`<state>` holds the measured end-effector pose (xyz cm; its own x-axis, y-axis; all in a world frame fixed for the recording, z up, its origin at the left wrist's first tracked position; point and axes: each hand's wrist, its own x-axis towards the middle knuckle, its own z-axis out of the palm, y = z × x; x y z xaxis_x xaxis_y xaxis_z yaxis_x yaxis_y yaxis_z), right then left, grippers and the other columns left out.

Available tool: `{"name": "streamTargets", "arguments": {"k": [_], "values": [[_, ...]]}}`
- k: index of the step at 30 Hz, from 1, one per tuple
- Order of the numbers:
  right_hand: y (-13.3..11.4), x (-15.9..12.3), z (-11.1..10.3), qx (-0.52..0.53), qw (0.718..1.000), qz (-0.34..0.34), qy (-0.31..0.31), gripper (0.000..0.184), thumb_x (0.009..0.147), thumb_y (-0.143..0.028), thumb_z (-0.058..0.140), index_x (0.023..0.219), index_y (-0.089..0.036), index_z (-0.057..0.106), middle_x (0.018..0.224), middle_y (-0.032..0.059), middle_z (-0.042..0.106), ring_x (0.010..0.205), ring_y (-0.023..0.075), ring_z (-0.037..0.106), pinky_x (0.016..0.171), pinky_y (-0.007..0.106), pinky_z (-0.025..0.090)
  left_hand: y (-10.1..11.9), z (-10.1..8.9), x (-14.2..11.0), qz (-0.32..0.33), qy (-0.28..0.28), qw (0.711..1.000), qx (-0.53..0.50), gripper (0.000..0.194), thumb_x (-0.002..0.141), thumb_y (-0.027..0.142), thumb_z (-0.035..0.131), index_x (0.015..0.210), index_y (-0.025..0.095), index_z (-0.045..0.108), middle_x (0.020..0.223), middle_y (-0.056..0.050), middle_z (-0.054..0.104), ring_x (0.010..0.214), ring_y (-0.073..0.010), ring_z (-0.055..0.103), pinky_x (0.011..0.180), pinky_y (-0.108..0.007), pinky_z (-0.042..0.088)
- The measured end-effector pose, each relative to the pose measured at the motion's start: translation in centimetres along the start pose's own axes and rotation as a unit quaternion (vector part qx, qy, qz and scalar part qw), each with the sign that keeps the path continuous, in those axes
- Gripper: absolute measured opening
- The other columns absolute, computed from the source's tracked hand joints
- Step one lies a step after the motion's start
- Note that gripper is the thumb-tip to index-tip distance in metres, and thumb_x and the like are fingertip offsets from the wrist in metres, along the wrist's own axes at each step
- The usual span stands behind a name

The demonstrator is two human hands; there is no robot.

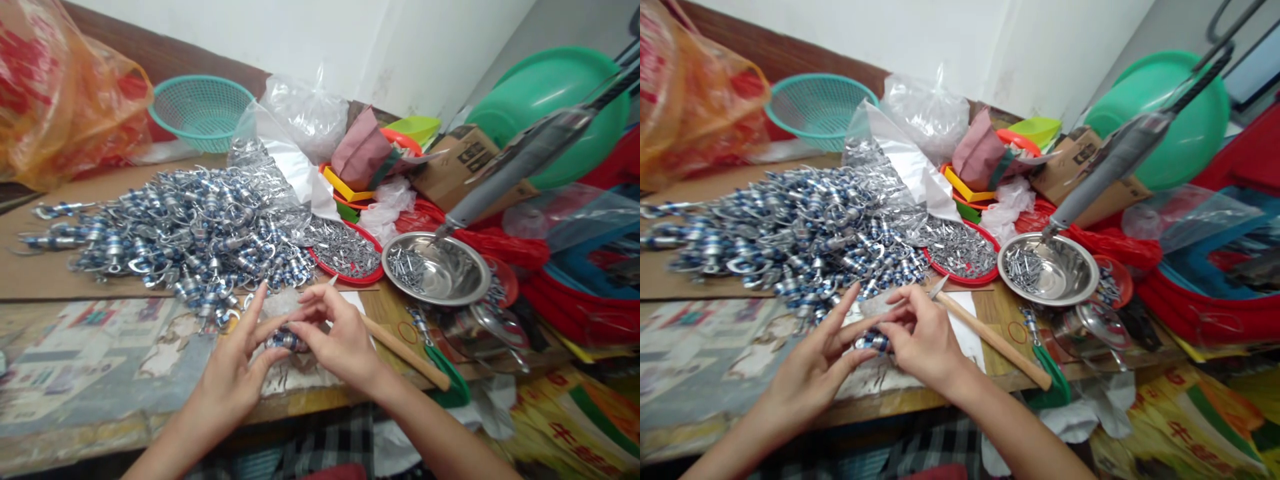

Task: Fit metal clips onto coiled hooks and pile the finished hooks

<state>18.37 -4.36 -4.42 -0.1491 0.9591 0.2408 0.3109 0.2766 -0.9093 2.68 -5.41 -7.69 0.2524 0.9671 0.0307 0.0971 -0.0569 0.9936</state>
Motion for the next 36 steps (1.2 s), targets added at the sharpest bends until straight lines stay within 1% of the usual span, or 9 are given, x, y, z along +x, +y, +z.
{"name": "streamTargets", "arguments": {"k": [5,8,13,16,19,21,26,30,36], "values": [[-0.2,0.4,0.8,0.046,0.999,-0.011,-0.022,0.028,0.068,-0.005,0.061,0.088,-0.021,0.050,0.072,-0.0030,0.062,0.068,0.0119,0.064,0.062,0.022,0.051,0.5,0.2,-0.2,-0.005,-0.001,0.999,-0.045,0.082,0.082,0.026,0.055,0.144,0.021,0.001,0.128,-0.010,0.058,0.124,-0.0194,0.045,0.106,-0.037,0.030],[-0.1,0.3,1.0,0.094,0.995,0.014,-0.027,0.027,0.067,-0.005,0.060,0.086,-0.021,0.048,0.069,-0.0043,0.061,0.066,0.0109,0.063,0.063,0.022,0.050,0.5,0.1,-0.2,-0.020,0.006,0.997,-0.068,0.082,0.079,0.028,0.058,0.144,0.019,0.009,0.123,-0.010,0.061,0.119,-0.0202,0.050,0.102,-0.034,0.037],[0.3,-0.2,0.8,0.147,0.988,0.038,-0.021,0.027,0.067,-0.008,0.063,0.084,-0.021,0.047,0.069,-0.0045,0.062,0.065,0.0101,0.063,0.061,0.020,0.050,0.1,-0.1,-0.1,0.006,0.078,0.997,0.022,0.042,0.072,0.029,0.066,0.113,0.023,0.063,0.105,-0.005,0.071,0.098,-0.0236,0.066,0.090,-0.034,0.049],[0.6,-0.6,0.7,0.160,0.986,0.047,-0.014,0.026,0.068,-0.012,0.065,0.083,-0.021,0.046,0.070,-0.0038,0.064,0.065,0.0109,0.064,0.060,0.021,0.052,0.3,0.0,-0.1,0.050,0.075,0.994,0.061,0.020,0.072,0.024,0.065,0.091,0.029,0.073,0.097,0.000,0.074,0.090,-0.0217,0.069,0.088,-0.032,0.051],[1.1,-1.2,0.3,0.100,0.995,-0.021,-0.001,0.026,0.072,-0.016,0.066,0.090,-0.022,0.048,0.077,-0.0014,0.066,0.071,0.0122,0.065,0.065,0.023,0.054,0.6,-0.1,-0.1,0.040,0.084,0.995,0.035,0.018,0.071,0.025,0.066,0.087,0.031,0.074,0.094,0.002,0.075,0.090,-0.0210,0.069,0.089,-0.031,0.050],[1.6,-1.7,0.0,-0.005,0.990,-0.140,-0.005,0.032,0.072,-0.020,0.069,0.099,-0.021,0.051,0.088,0.0034,0.067,0.079,0.0146,0.065,0.069,0.025,0.054,0.7,-0.4,-0.2,-0.007,0.098,0.995,0.006,0.017,0.070,0.030,0.068,0.085,0.029,0.075,0.091,0.000,0.076,0.087,-0.0220,0.069,0.086,-0.032,0.051],[2.2,-2.2,-1.1,-0.242,0.886,-0.395,-0.017,0.024,0.083,-0.007,0.051,0.104,-0.015,0.059,0.096,0.0110,0.068,0.086,0.0173,0.064,0.068,0.027,0.052,1.0,-0.7,-0.4,-0.047,0.101,0.994,0.002,0.022,0.070,0.039,0.066,0.084,0.024,0.074,0.090,-0.003,0.076,0.087,-0.0226,0.067,0.082,-0.031,0.051],[2.1,-2.1,-1.5,-0.260,0.867,-0.425,0.007,0.022,0.083,-0.008,0.050,0.101,-0.011,0.063,0.097,0.0141,0.068,0.089,0.0189,0.063,0.069,0.029,0.053,1.6,-1.0,-0.5,-0.011,0.076,0.994,0.082,0.018,0.072,0.038,0.064,0.083,0.026,0.073,0.097,-0.002,0.073,0.094,-0.0217,0.064,0.090,-0.032,0.046],[2.1,-2.4,-1.1,-0.209,0.910,-0.358,0.018,0.030,0.078,-0.002,0.050,0.099,-0.017,0.066,0.093,0.0094,0.070,0.080,0.0155,0.065,0.066,0.026,0.053,2.2,-1.9,-0.6,0.007,0.017,0.995,0.097,0.015,0.072,0.037,0.065,0.079,0.028,0.074,0.100,-0.001,0.072,0.097,-0.0219,0.062,0.090,-0.030,0.045]]}}
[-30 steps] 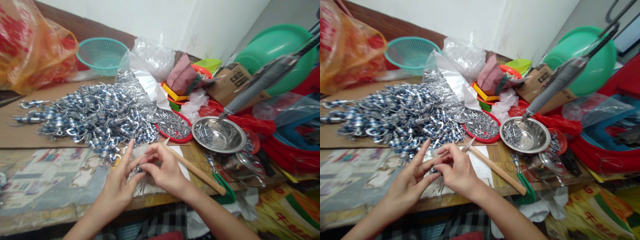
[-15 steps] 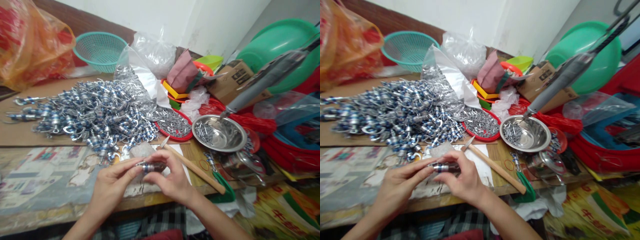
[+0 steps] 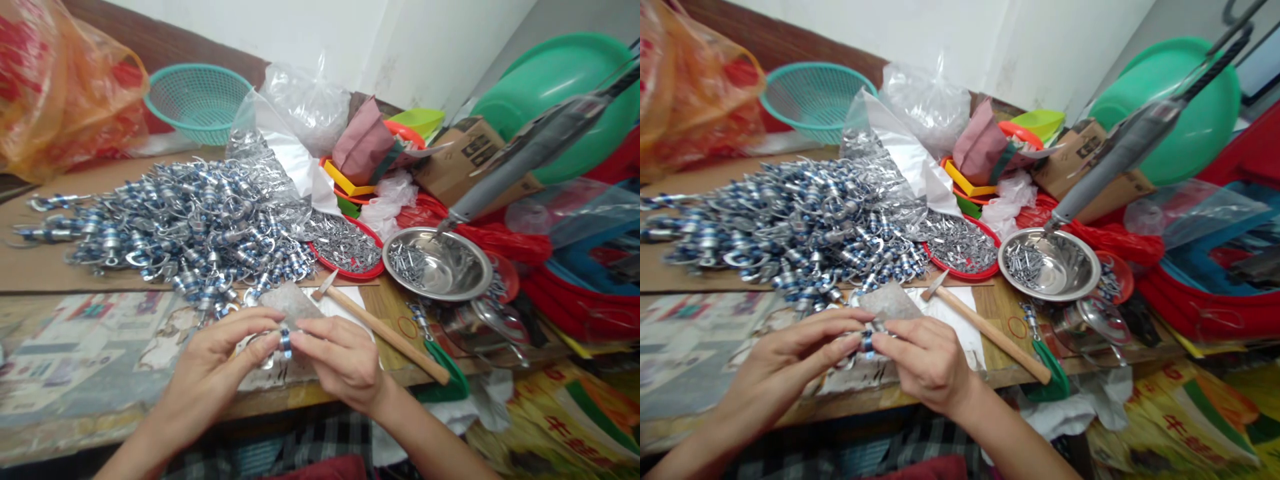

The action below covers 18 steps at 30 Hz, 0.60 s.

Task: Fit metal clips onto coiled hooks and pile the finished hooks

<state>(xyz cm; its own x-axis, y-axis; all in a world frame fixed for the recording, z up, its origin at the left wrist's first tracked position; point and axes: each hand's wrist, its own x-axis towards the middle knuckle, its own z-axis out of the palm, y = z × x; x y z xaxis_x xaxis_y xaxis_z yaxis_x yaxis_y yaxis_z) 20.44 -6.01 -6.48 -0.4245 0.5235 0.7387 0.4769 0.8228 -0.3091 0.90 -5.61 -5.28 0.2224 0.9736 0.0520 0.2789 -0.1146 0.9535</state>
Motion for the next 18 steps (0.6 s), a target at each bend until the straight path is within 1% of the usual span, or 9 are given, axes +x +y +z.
{"name": "streamTargets", "arguments": {"k": [3,5,7,9,11,13,15,16,18], "values": [[-0.5,0.1,0.1,0.038,0.997,0.060,-0.019,0.028,0.079,-0.006,0.052,0.099,-0.019,0.067,0.091,0.0082,0.070,0.079,0.0164,0.065,0.068,0.027,0.053,-0.2,0.6,0.0,-0.059,-0.005,0.994,-0.090,0.016,0.072,0.037,0.066,0.080,0.025,0.074,0.087,-0.002,0.074,0.087,-0.0220,0.065,0.080,-0.029,0.049],[-0.9,0.3,0.0,0.056,0.993,0.099,-0.033,0.023,0.081,-0.011,0.055,0.098,-0.019,0.067,0.088,0.0087,0.070,0.077,0.0173,0.065,0.067,0.028,0.053,-0.5,1.3,-0.1,-0.110,0.024,0.980,-0.166,0.017,0.069,0.035,0.069,0.078,0.022,0.074,0.080,-0.003,0.075,0.080,-0.0212,0.065,0.075,-0.029,0.050],[-1.3,0.4,0.0,0.073,0.986,0.139,-0.051,0.020,0.082,-0.016,0.056,0.097,-0.018,0.068,0.081,0.0084,0.070,0.071,0.0170,0.064,0.063,0.027,0.052,-0.8,2.1,-0.3,-0.151,0.071,0.960,-0.225,0.020,0.066,0.034,0.072,0.078,0.019,0.073,0.079,-0.003,0.075,0.078,-0.0202,0.066,0.073,-0.028,0.051],[-1.8,0.3,0.0,0.084,0.977,0.181,-0.071,0.018,0.081,-0.018,0.056,0.093,-0.016,0.070,0.072,0.0070,0.068,0.062,0.0154,0.061,0.057,0.025,0.049,-0.9,2.7,-0.6,-0.174,0.087,0.947,-0.255,0.028,0.066,0.034,0.073,0.088,0.018,0.070,0.083,-0.003,0.074,0.078,-0.0190,0.066,0.073,-0.027,0.052],[-2.3,0.2,-0.1,0.086,0.966,0.228,-0.086,0.017,0.081,-0.020,0.058,0.089,-0.016,0.072,0.063,0.0049,0.065,0.054,0.0134,0.057,0.050,0.024,0.045,-1.0,3.0,-0.9,-0.174,0.071,0.944,-0.272,0.042,0.066,0.033,0.073,0.105,0.020,0.063,0.087,-0.003,0.073,0.081,-0.0180,0.067,0.075,-0.026,0.052],[-2.3,0.4,-0.4,0.097,0.953,0.267,-0.109,0.015,0.079,-0.024,0.061,0.087,-0.018,0.073,0.060,0.0026,0.064,0.050,0.0120,0.056,0.046,0.022,0.042,-0.9,3.1,-1.0,-0.164,0.051,0.943,-0.285,0.057,0.066,0.030,0.074,0.118,0.021,0.053,0.089,-0.002,0.072,0.087,-0.0179,0.066,0.077,-0.025,0.052],[-1.2,1.0,-1.0,0.112,0.942,0.278,-0.149,0.013,0.078,-0.027,0.063,0.083,-0.021,0.073,0.063,0.0008,0.067,0.053,0.0118,0.058,0.049,0.021,0.043,-0.7,3.0,-0.9,-0.161,0.043,0.940,-0.297,0.065,0.066,0.030,0.074,0.124,0.022,0.046,0.086,-0.002,0.071,0.087,-0.0185,0.066,0.075,-0.025,0.054],[-0.2,1.4,-1.3,0.099,0.943,0.277,-0.156,0.013,0.079,-0.028,0.063,0.082,-0.021,0.073,0.067,0.0006,0.069,0.058,0.0123,0.061,0.053,0.022,0.046,-0.6,2.9,-0.9,-0.165,0.039,0.938,-0.301,0.065,0.067,0.030,0.073,0.125,0.021,0.044,0.085,-0.002,0.070,0.084,-0.0186,0.066,0.073,-0.026,0.054],[2.9,2.4,-2.2,-0.002,0.948,0.285,-0.139,0.016,0.084,-0.027,0.056,0.086,-0.022,0.072,0.083,0.0016,0.071,0.077,0.0133,0.064,0.070,0.023,0.050,-0.3,2.8,-0.7,-0.176,0.030,0.936,-0.304,0.063,0.069,0.031,0.071,0.125,0.021,0.044,0.082,-0.002,0.069,0.076,-0.0178,0.066,0.067,-0.025,0.055]]}}
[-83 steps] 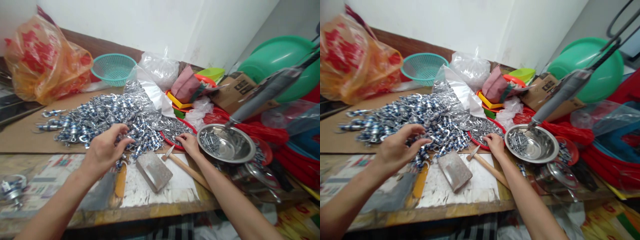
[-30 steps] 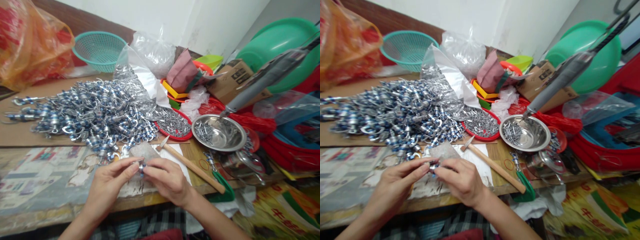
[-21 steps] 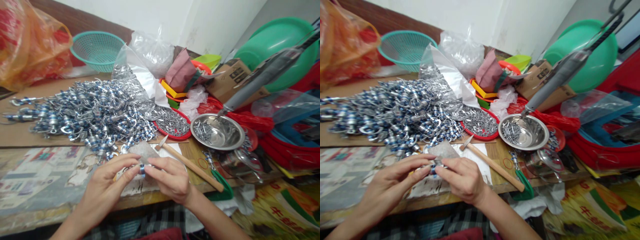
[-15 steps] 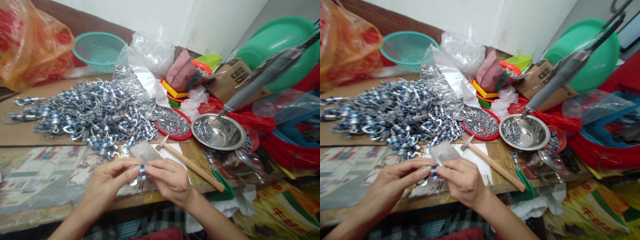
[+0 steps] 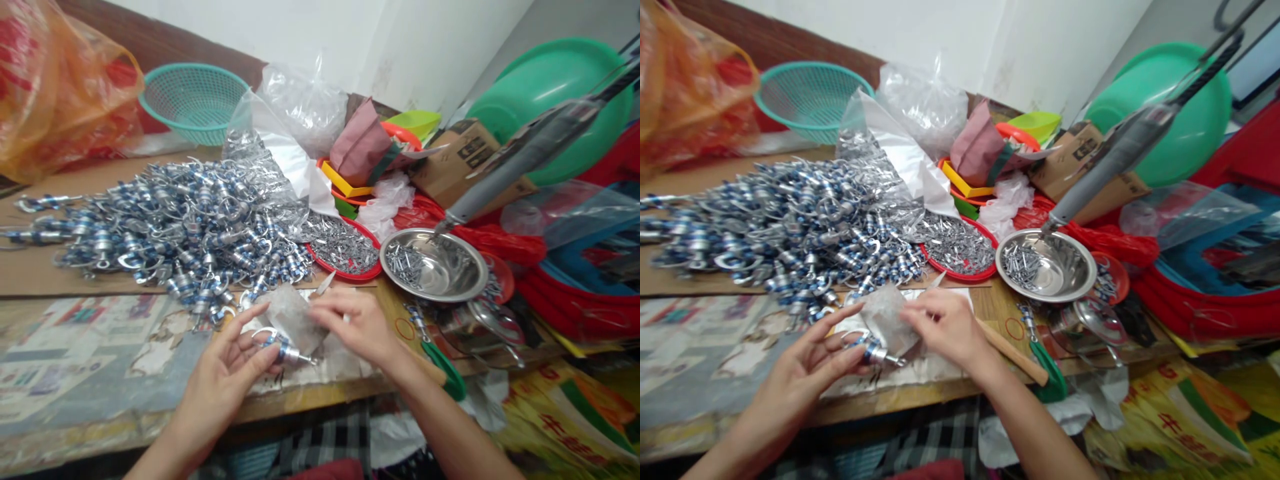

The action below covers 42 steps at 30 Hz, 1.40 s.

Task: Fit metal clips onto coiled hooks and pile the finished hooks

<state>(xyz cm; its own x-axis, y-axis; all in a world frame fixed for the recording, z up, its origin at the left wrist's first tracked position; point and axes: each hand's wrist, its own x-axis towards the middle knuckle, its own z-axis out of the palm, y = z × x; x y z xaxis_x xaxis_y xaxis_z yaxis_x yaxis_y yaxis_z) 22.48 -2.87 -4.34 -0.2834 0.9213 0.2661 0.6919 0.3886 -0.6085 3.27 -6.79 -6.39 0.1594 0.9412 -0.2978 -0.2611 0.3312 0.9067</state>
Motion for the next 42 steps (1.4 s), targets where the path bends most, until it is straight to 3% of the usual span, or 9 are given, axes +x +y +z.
{"name": "streamTargets", "arguments": {"k": [3,7,11,15,19,23,27,34,42], "values": [[4.4,3.7,-1.7,-0.207,0.970,0.100,0.076,0.031,0.088,-0.015,0.045,0.115,-0.018,0.060,0.113,0.0086,0.064,0.107,0.0170,0.057,0.091,0.029,0.043,0.5,0.0,0.1,-0.005,-0.006,1.000,0.012,0.062,0.069,0.030,0.070,0.124,0.020,0.044,0.077,-0.001,0.068,0.070,-0.0162,0.066,0.063,-0.023,0.053],[8.9,6.7,-2.1,-0.247,0.959,0.139,0.021,0.037,0.077,-0.009,0.054,0.112,-0.021,0.063,0.099,0.0106,0.069,0.097,0.0256,0.062,0.087,0.037,0.045,0.5,-0.5,0.7,-0.019,-0.035,0.999,0.008,0.068,0.067,0.030,0.071,0.127,0.021,0.040,0.078,-0.002,0.067,0.072,-0.0178,0.065,0.063,-0.025,0.052],[10.1,7.2,-1.9,-0.244,0.960,0.136,0.004,0.038,0.074,-0.003,0.053,0.104,-0.021,0.066,0.099,0.0104,0.067,0.098,0.0256,0.060,0.087,0.036,0.044,0.2,-1.1,1.5,-0.033,-0.075,0.996,-0.023,0.074,0.066,0.027,0.073,0.128,0.022,0.034,0.086,-0.006,0.066,0.076,-0.0212,0.065,0.066,-0.031,0.053],[8.9,6.6,-2.5,-0.199,0.972,0.125,0.029,0.033,0.077,-0.005,0.050,0.105,-0.014,0.065,0.100,0.0117,0.065,0.095,0.0222,0.060,0.085,0.035,0.045,0.1,-1.3,1.8,-0.033,-0.065,0.996,-0.041,0.080,0.063,0.025,0.075,0.130,0.024,0.031,0.082,-0.003,0.065,0.072,-0.0200,0.066,0.065,-0.033,0.053],[4.7,4.0,-1.8,-0.082,0.993,0.081,0.022,0.021,0.084,-0.016,0.050,0.099,-0.017,0.065,0.085,0.0038,0.069,0.075,0.0138,0.064,0.068,0.027,0.051,0.2,-1.1,1.9,-0.039,-0.063,0.996,-0.041,0.084,0.061,0.024,0.076,0.131,0.024,0.029,0.079,-0.001,0.064,0.069,-0.0187,0.065,0.063,-0.031,0.053],[0.0,0.7,0.4,0.067,0.993,-0.098,0.014,0.014,0.080,-0.013,0.056,0.082,-0.018,0.069,0.078,0.0034,0.070,0.071,0.0139,0.064,0.067,0.026,0.051,0.4,-1.1,1.8,-0.040,-0.064,0.996,-0.039,0.083,0.062,0.023,0.076,0.130,0.022,0.030,0.077,0.000,0.065,0.070,-0.0175,0.064,0.064,-0.029,0.052],[-1.9,-1.0,2.5,-0.014,0.977,-0.211,0.040,0.027,0.083,-0.007,0.044,0.091,-0.017,0.068,0.082,0.0079,0.069,0.074,0.0171,0.061,0.067,0.030,0.049,0.2,-1.2,1.6,-0.024,-0.078,0.996,-0.037,0.077,0.065,0.022,0.073,0.129,0.022,0.031,0.075,0.001,0.063,0.069,-0.0158,0.062,0.064,-0.029,0.050],[-3.0,-2.2,3.6,-0.101,0.978,-0.181,-0.015,0.028,0.085,-0.006,0.039,0.093,-0.014,0.065,0.082,0.0098,0.065,0.078,0.0199,0.055,0.068,0.032,0.046,0.1,-1.1,1.8,-0.014,-0.073,0.997,-0.036,0.075,0.064,0.022,0.074,0.127,0.019,0.034,0.074,0.000,0.064,0.069,-0.0152,0.061,0.064,-0.028,0.050],[-2.5,-4.4,3.5,-0.033,0.994,-0.100,0.027,0.043,0.083,-0.005,0.038,0.119,-0.021,0.055,0.107,0.0112,0.056,0.100,0.0229,0.050,0.082,0.039,0.044,-0.1,-1.2,1.8,-0.019,-0.069,0.997,-0.036,0.072,0.065,0.023,0.073,0.126,0.021,0.035,0.078,-0.001,0.063,0.073,-0.0168,0.062,0.066,-0.029,0.051]]}}
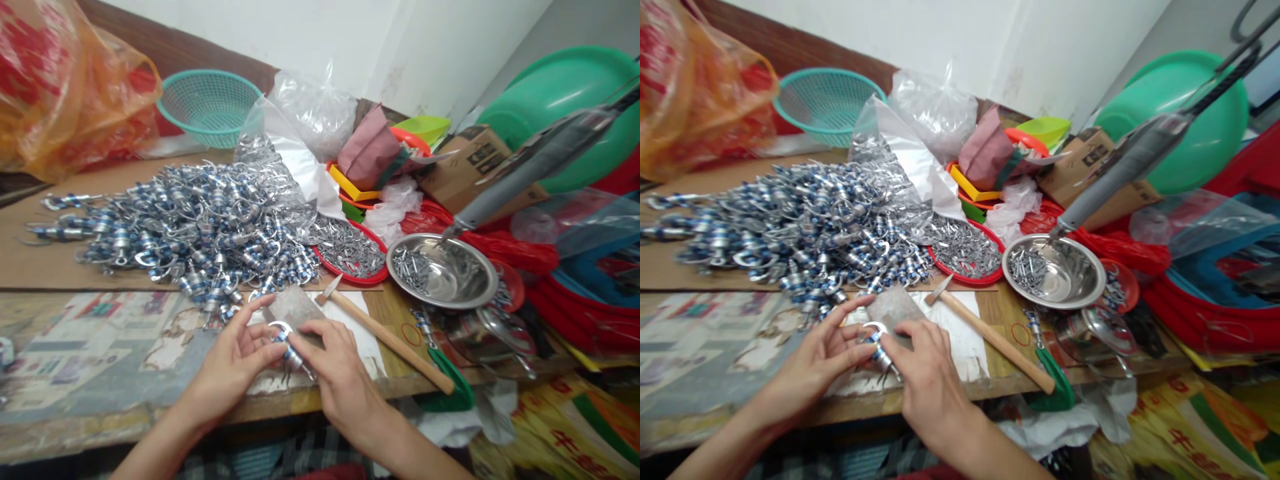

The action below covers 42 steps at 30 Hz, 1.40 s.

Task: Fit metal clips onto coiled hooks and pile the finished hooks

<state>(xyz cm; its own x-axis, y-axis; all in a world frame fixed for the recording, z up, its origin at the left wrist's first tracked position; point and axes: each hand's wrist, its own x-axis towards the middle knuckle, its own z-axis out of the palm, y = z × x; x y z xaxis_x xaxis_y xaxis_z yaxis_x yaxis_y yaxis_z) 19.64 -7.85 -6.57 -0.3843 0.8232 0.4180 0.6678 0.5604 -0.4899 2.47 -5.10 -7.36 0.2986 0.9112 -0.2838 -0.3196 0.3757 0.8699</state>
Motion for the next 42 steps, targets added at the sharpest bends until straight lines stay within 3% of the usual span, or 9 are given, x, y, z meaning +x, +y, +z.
{"name": "streamTargets", "arguments": {"k": [4,8,10,14,19,22,32,36,42], "values": [[4.3,0.0,-2.2,-0.069,0.988,0.113,0.078,0.035,0.087,-0.016,0.041,0.119,-0.022,0.054,0.109,0.0102,0.055,0.103,0.0229,0.052,0.087,0.039,0.042,0.1,0.0,0.0,0.000,0.002,1.000,0.016,0.072,0.065,0.024,0.073,0.126,0.020,0.035,0.080,-0.002,0.064,0.072,-0.0171,0.062,0.064,-0.028,0.050],[8.1,-0.4,-3.7,-0.207,0.946,0.235,-0.084,0.024,0.083,-0.028,0.052,0.102,-0.016,0.061,0.089,0.0094,0.062,0.083,0.0256,0.059,0.071,0.037,0.045,0.1,0.0,0.0,0.001,0.010,1.000,0.021,0.073,0.064,0.026,0.074,0.125,0.020,0.035,0.079,-0.002,0.064,0.072,-0.0176,0.063,0.064,-0.028,0.050],[8.3,-0.6,-4.0,-0.202,0.940,0.253,-0.105,0.019,0.084,-0.029,0.051,0.093,-0.017,0.062,0.085,0.0069,0.064,0.078,0.0236,0.061,0.067,0.033,0.046,0.1,0.0,0.0,0.000,0.011,1.000,0.019,0.073,0.064,0.026,0.074,0.125,0.020,0.036,0.078,-0.002,0.064,0.073,-0.0185,0.064,0.065,-0.028,0.050],[5.7,-0.7,-5.2,-0.106,0.969,0.220,-0.044,0.022,0.082,-0.029,0.056,0.102,-0.019,0.059,0.092,0.0037,0.067,0.080,0.0192,0.063,0.068,0.028,0.047,0.0,0.0,0.0,-0.004,0.016,1.000,0.015,0.076,0.061,0.026,0.076,0.125,0.019,0.036,0.078,-0.001,0.064,0.071,-0.0168,0.062,0.063,-0.026,0.050],[1.8,-1.1,-6.8,-0.081,0.995,0.027,0.051,0.049,0.086,-0.014,0.051,0.131,-0.029,0.042,0.102,0.0025,0.066,0.085,0.0143,0.062,0.073,0.023,0.046,0.0,-0.1,0.1,-0.004,0.021,0.999,0.028,0.076,0.062,0.026,0.075,0.126,0.020,0.035,0.078,-0.001,0.064,0.071,-0.0155,0.061,0.063,-0.024,0.048],[1.1,-1.4,-6.3,-0.139,0.990,-0.021,0.004,0.053,0.086,-0.007,0.045,0.135,-0.027,0.038,0.083,0.0017,0.065,0.070,0.0134,0.060,0.062,0.023,0.045,0.0,-0.1,0.1,0.001,0.016,0.999,0.029,0.076,0.063,0.026,0.075,0.127,0.021,0.034,0.077,0.000,0.064,0.070,-0.0148,0.061,0.063,-0.025,0.048],[1.8,-1.0,-4.8,-0.151,0.986,0.046,-0.062,0.043,0.087,-0.015,0.044,0.129,-0.025,0.048,0.077,0.0020,0.065,0.064,0.0148,0.059,0.057,0.024,0.045,0.1,0.0,0.1,0.004,0.017,0.999,0.033,0.076,0.063,0.025,0.074,0.127,0.022,0.034,0.075,0.001,0.065,0.067,-0.0137,0.060,0.060,-0.025,0.049],[5.7,0.1,-3.4,-0.059,0.986,0.157,-0.005,0.042,0.085,-0.027,0.053,0.126,-0.022,0.051,0.110,0.0074,0.065,0.095,0.0195,0.062,0.078,0.031,0.049,0.1,-0.4,0.1,0.010,0.007,0.992,0.124,0.033,0.067,0.029,0.069,0.096,0.017,0.059,0.079,-0.003,0.068,0.072,-0.0173,0.063,0.071,-0.032,0.050],[10.4,3.3,-2.7,-0.147,0.969,0.193,-0.046,0.029,0.091,-0.029,0.042,0.103,-0.022,0.067,0.100,0.0054,0.068,0.091,0.0151,0.062,0.081,0.025,0.047,-0.3,-1.4,0.3,0.189,0.043,0.916,0.351,0.012,0.072,0.029,0.062,0.076,0.022,0.071,0.090,-0.006,0.065,0.090,-0.0222,0.060,0.080,-0.035,0.047]]}}
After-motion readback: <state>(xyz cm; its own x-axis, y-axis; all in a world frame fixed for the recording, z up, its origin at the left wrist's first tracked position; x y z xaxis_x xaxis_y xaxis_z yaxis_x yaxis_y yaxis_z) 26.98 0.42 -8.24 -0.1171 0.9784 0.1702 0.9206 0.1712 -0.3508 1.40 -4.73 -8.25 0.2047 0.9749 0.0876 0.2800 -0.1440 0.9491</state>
